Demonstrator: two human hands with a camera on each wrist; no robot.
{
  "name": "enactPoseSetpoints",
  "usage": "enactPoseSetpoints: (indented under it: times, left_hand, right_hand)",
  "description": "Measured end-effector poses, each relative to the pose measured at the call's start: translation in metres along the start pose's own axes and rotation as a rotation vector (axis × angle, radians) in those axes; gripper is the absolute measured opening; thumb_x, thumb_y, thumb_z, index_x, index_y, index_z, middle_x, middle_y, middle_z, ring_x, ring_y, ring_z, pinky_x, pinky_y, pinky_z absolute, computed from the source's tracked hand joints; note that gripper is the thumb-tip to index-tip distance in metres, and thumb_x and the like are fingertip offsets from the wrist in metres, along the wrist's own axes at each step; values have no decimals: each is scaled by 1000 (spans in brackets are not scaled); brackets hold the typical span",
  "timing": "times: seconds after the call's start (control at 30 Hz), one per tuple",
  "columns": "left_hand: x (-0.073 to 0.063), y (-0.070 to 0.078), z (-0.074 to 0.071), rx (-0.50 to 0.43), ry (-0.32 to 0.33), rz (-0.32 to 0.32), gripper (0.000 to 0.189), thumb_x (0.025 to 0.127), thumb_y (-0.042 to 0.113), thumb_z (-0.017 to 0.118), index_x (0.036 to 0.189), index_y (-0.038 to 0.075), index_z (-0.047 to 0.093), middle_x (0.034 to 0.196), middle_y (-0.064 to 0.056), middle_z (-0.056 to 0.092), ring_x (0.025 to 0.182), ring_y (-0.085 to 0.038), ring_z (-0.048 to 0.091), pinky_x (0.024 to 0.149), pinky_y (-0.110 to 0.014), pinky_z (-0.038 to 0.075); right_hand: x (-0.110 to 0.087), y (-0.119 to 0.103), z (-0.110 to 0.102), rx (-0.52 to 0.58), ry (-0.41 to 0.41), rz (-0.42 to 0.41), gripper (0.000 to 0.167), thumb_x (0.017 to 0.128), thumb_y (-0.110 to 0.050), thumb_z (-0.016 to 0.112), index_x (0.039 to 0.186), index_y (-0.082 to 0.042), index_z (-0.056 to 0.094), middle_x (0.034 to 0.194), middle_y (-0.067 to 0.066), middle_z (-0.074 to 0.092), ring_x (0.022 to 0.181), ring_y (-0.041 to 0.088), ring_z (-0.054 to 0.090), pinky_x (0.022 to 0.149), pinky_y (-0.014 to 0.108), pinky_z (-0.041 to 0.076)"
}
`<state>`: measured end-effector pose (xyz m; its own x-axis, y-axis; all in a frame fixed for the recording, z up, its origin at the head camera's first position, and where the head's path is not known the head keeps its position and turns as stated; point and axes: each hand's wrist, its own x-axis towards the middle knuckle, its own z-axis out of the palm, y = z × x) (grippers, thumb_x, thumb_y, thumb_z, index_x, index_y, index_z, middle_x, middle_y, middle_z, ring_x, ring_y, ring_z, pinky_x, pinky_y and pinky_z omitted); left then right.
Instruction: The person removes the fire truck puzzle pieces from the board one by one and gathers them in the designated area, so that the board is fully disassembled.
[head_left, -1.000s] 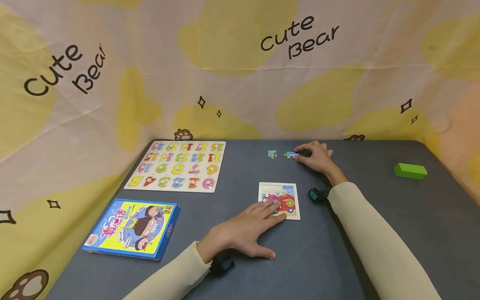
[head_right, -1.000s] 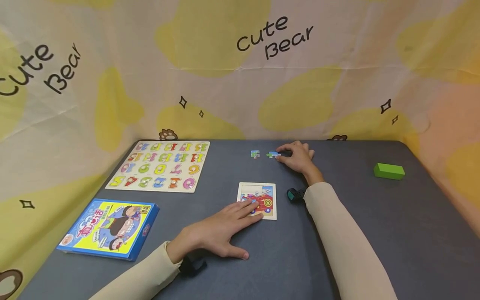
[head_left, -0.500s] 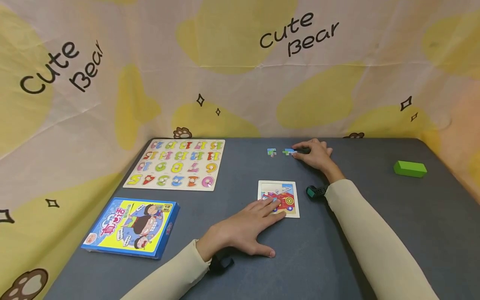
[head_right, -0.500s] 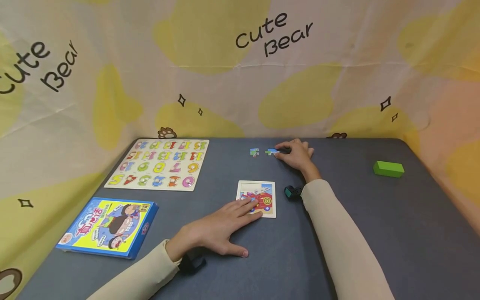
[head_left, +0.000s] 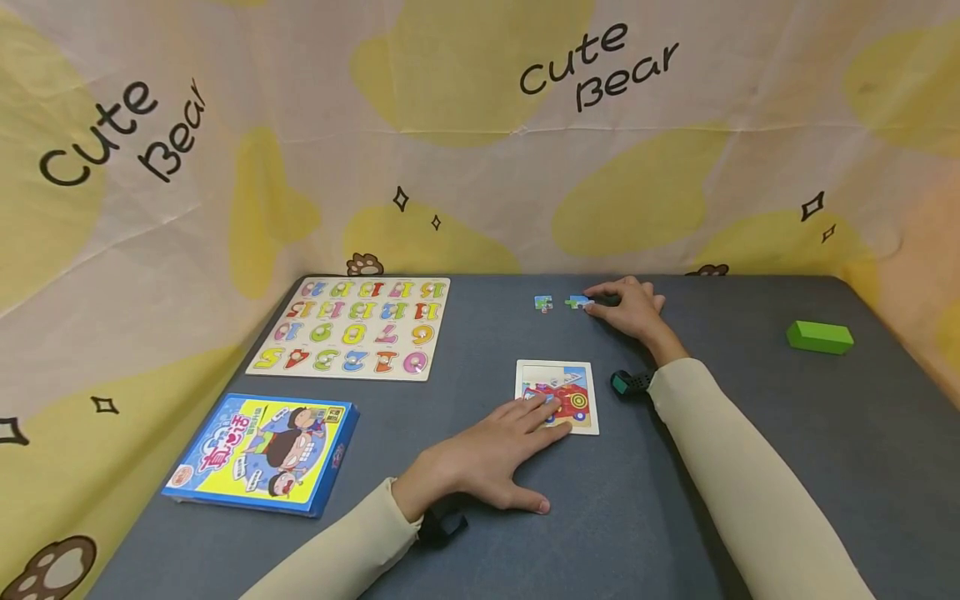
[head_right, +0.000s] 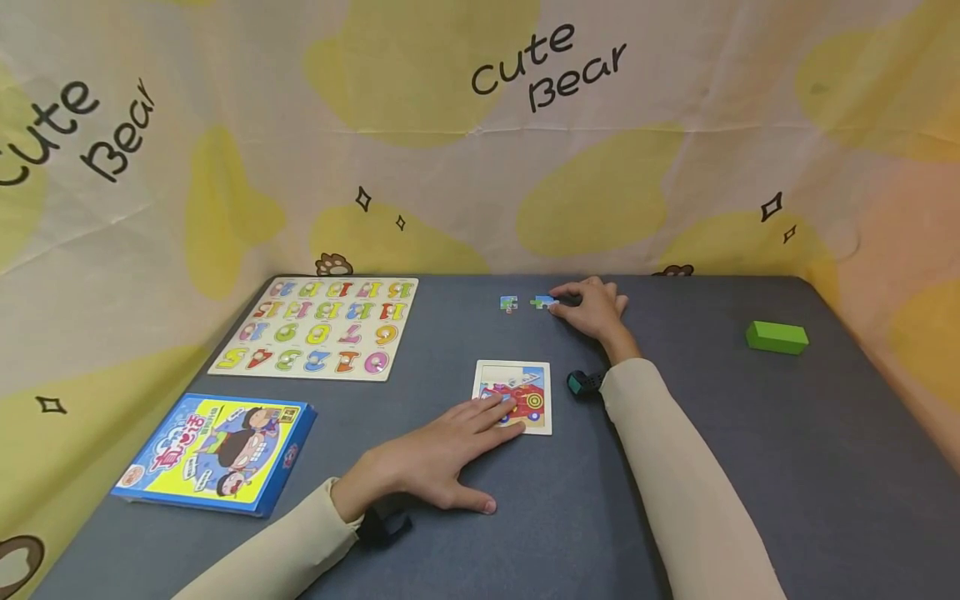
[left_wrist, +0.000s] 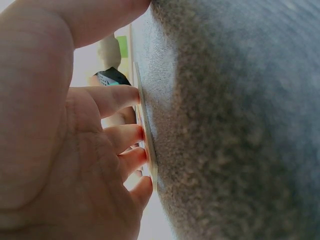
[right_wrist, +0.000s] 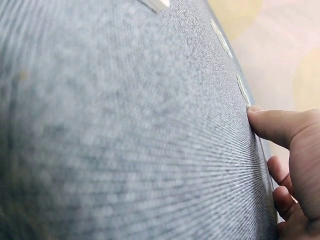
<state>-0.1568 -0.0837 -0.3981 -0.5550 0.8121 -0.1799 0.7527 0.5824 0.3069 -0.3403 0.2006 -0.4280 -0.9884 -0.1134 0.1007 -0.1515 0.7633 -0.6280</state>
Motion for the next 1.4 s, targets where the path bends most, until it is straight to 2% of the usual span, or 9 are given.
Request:
enactPoseSetpoints:
  times: [0.37, 0.53, 0.6, 0.67, 0.8, 0.97, 1.13, 1.3, 1.4]
  left_hand:
    - [2, -2, 2, 11, 4, 7, 94, 88, 60, 69, 163, 23, 26, 172, -2, 17, 161, -22, 9, 130, -45, 15]
    - [3, -2, 1, 0, -2, 1, 94, 88, 59, 70, 163, 24, 25, 172, -2, 16, 161, -22, 8, 130, -45, 14]
    - [2, -2, 0, -6, -7, -2, 93, 88, 59, 70, 163, 24, 25, 172, -1, 16, 161, -21, 8, 130, -45, 13]
    - [2, -2, 0, -17, -15, -6, 94, 88, 58, 70, 163, 24, 25, 172, -1, 16, 161, -21, 7, 130, -45, 13]
    - [3, -3, 0, -18, -14, -6, 94, 88, 58, 70, 163, 24, 26, 172, -1, 16, 161, -22, 7, 130, -45, 13]
    - [3, -4, 1, -6, -1, -2, 94, 88, 60, 70, 163, 24, 26, 172, -3, 17, 161, -24, 10, 129, -47, 16]
    - [3, -3, 1, -10, -2, -1, 95, 87, 60, 70, 163, 24, 26, 172, -3, 16, 161, -24, 10, 129, -48, 16]
    - [4, -4, 0, -3, -3, 8, 94, 88, 60, 70, 163, 23, 26, 172, -4, 16, 161, -24, 10, 129, -48, 16]
    - [5, -4, 1, 5, 3, 14, 94, 88, 60, 70, 163, 22, 27, 172, -4, 17, 161, -24, 10, 129, -48, 17]
  right_hand:
    - [-3, 3, 0, 56, 29, -35, 40, 98, -36, 66, 131, -14, 69, 133, 19, 57, 115, 40, 37, 92, 57, 16]
    - [-9, 3, -6, 144, 23, -90, 37, 99, -30, 66, 130, -10, 69, 135, 18, 62, 117, 40, 41, 100, 61, 14]
    - [-12, 3, -8, 193, -5, -100, 37, 100, -28, 66, 132, -10, 67, 134, 18, 63, 117, 38, 46, 106, 62, 15]
    - [-16, 2, -10, 237, -41, -102, 37, 101, -27, 64, 134, -10, 65, 134, 18, 62, 115, 35, 50, 106, 58, 24]
    - [-22, 1, -12, 269, -72, -139, 37, 101, -22, 64, 135, -8, 64, 128, 19, 64, 107, 29, 56, 91, 44, 45]
    - [-33, -4, -12, 249, -114, -220, 33, 100, -20, 65, 131, -7, 68, 125, 16, 67, 106, 23, 58, 93, 36, 45]
    - [-48, -18, -13, 250, -241, -286, 28, 97, -17, 69, 123, -8, 72, 120, 12, 70, 106, 22, 57, 95, 40, 45]
    - [-63, -26, -11, 214, -371, -384, 24, 93, -13, 73, 117, -13, 76, 115, 7, 72, 106, 24, 54, 94, 44, 38]
    - [-71, -28, -9, 161, -405, -420, 26, 90, -13, 75, 115, -19, 78, 115, 2, 70, 106, 23, 50, 93, 47, 30]
